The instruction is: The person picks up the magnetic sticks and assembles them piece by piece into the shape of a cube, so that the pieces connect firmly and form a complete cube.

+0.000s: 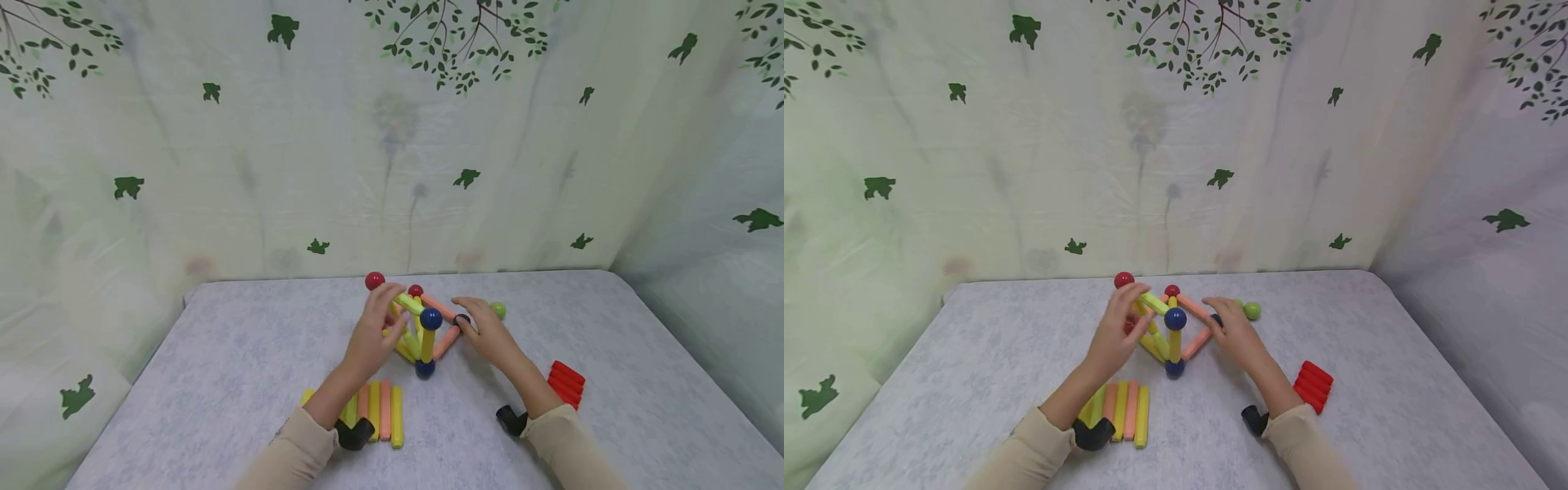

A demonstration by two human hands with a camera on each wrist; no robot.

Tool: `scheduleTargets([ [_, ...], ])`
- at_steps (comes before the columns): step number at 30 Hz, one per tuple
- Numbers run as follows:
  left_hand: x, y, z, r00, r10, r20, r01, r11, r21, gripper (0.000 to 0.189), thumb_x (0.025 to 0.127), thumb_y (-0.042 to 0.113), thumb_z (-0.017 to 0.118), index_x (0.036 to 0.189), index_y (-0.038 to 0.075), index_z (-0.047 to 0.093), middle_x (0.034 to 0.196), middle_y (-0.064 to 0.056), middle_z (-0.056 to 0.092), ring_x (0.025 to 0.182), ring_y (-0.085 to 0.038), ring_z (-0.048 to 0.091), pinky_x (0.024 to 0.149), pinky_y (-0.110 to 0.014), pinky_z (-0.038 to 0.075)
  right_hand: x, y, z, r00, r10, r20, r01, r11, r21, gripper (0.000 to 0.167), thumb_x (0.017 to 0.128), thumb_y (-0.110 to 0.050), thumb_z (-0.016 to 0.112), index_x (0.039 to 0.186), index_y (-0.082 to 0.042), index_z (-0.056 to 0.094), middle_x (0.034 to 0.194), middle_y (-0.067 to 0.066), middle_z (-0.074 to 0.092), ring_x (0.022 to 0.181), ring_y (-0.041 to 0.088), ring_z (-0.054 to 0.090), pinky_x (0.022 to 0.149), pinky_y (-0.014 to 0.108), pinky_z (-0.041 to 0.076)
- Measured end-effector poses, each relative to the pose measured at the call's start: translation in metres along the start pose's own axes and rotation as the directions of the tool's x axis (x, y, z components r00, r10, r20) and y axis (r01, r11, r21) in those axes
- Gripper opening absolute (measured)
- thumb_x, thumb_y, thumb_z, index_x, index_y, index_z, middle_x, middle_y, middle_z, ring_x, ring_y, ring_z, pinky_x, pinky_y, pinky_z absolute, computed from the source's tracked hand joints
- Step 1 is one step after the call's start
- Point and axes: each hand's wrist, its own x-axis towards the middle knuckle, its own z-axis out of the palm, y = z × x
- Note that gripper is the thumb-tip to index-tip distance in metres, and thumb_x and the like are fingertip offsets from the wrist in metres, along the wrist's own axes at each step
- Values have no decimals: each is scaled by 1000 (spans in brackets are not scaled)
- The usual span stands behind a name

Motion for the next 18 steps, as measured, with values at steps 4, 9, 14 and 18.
scheduleTargets([
  [4,-4,19,10,990,7,143,-16,998,61,46,86,18,61,129,14,46,131,-4,39,94,-16,54,75,-27,48,7,15,4,962,112,250,-87,990,-108,40,90,-9,55,129,-7,47,131,19,41,119,34,39,92,49,35],
  [9,-4,28,13,989,-70,132,54,991,121,42,83,27,65,121,14,51,127,-5,42,110,-17,48,86,-30,44,5,14,6,921,194,337,-120,966,-228,42,88,-15,59,129,-10,50,131,19,39,116,35,42,90,49,37],
  [14,-5,27,11,989,-87,119,76,993,94,42,80,25,68,117,13,52,125,-5,43,111,-17,46,85,-29,44,-2,1,4,928,205,310,-100,941,-323,40,86,-17,62,124,-8,55,122,17,46,103,30,51,82,45,44],
  [18,-5,21,6,990,-82,118,76,996,55,42,81,19,68,119,12,51,125,-4,44,111,-16,46,89,-31,42,-8,-8,2,904,285,318,-163,919,-359,43,85,-19,63,126,-11,53,124,15,44,100,29,52,78,44,46],
])
